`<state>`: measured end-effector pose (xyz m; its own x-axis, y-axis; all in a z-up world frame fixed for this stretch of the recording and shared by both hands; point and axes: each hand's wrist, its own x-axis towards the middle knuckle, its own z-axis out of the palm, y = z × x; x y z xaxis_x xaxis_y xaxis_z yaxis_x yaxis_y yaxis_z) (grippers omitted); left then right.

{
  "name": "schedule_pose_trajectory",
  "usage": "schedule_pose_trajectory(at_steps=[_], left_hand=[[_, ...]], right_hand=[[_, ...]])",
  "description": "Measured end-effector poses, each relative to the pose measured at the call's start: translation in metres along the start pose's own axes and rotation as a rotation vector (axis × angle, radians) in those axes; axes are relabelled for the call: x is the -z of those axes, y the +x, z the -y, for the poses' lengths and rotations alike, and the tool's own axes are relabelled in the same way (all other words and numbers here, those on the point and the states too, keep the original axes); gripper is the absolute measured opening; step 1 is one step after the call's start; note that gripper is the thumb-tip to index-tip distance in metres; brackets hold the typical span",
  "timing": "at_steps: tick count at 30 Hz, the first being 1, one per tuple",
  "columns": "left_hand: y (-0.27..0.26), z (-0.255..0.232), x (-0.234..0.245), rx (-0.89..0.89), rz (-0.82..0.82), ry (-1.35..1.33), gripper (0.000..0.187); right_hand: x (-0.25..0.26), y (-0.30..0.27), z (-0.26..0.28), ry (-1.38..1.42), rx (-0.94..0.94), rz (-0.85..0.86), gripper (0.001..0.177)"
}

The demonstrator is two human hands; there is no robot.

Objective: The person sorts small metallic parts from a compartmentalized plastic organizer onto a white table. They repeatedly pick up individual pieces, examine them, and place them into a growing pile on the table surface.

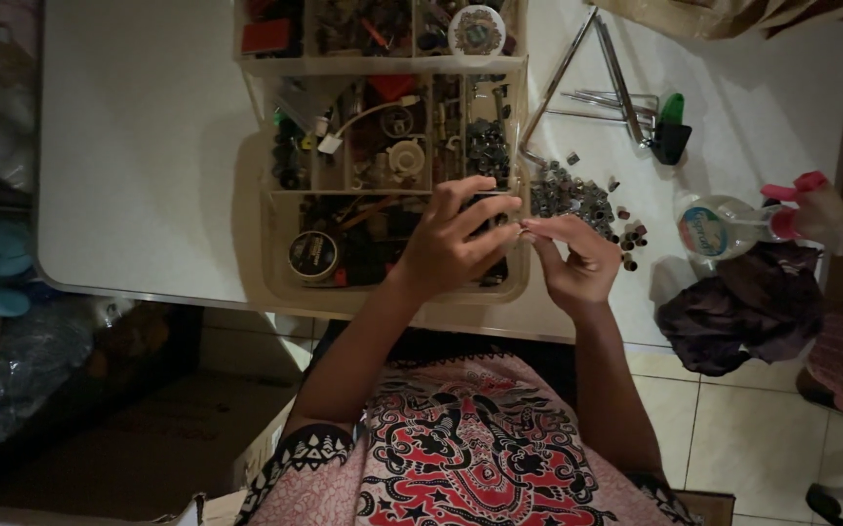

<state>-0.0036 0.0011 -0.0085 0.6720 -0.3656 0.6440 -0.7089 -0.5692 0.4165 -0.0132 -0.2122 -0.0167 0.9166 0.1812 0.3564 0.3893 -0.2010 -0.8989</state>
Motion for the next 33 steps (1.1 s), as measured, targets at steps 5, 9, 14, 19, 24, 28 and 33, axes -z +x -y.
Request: schedule_pose_trajectory(at_steps=[5, 9, 14, 19, 24, 28, 33], left_hand=[[-0.004, 0.003, -0.006, 0.143, -0.114, 0.100, 0.010], [-0.004, 0.011, -0.009, 0.284, -0.251, 0.255, 0.014], [-0.004, 0.005, -0.001, 0.362, -0.244, 0.282, 0.014], [0.000, 0.004, 0.001, 0.373, -0.212, 0.299, 0.015], [-0.002, 0.004, 0.003, 0.337, -0.184, 0.258, 0.021], [-0.003, 0.004, 0.001, 0.334, -0.143, 0.310, 0.023], [-0.002, 0.005, -0.001, 0.305, -0.174, 0.287, 0.024]], right_hand=[[-0.005, -0.005, -0.009, -0.002, 0.024, -0.057, 0.022], [-0.001, -0.024, -0.032, -0.006, -0.070, -0.181, 0.021], [0.010, -0.054, -0.063, -0.055, -0.137, -0.245, 0.015], [0.013, -0.079, -0.083, -0.132, -0.217, -0.223, 0.032], [0.006, -0.095, -0.087, -0.167, -0.342, -0.203, 0.039], [0.003, -0.098, -0.083, -0.199, -0.340, -0.210, 0.041], [0.003, -0.092, -0.079, -0.200, -0.323, -0.200, 0.041]])
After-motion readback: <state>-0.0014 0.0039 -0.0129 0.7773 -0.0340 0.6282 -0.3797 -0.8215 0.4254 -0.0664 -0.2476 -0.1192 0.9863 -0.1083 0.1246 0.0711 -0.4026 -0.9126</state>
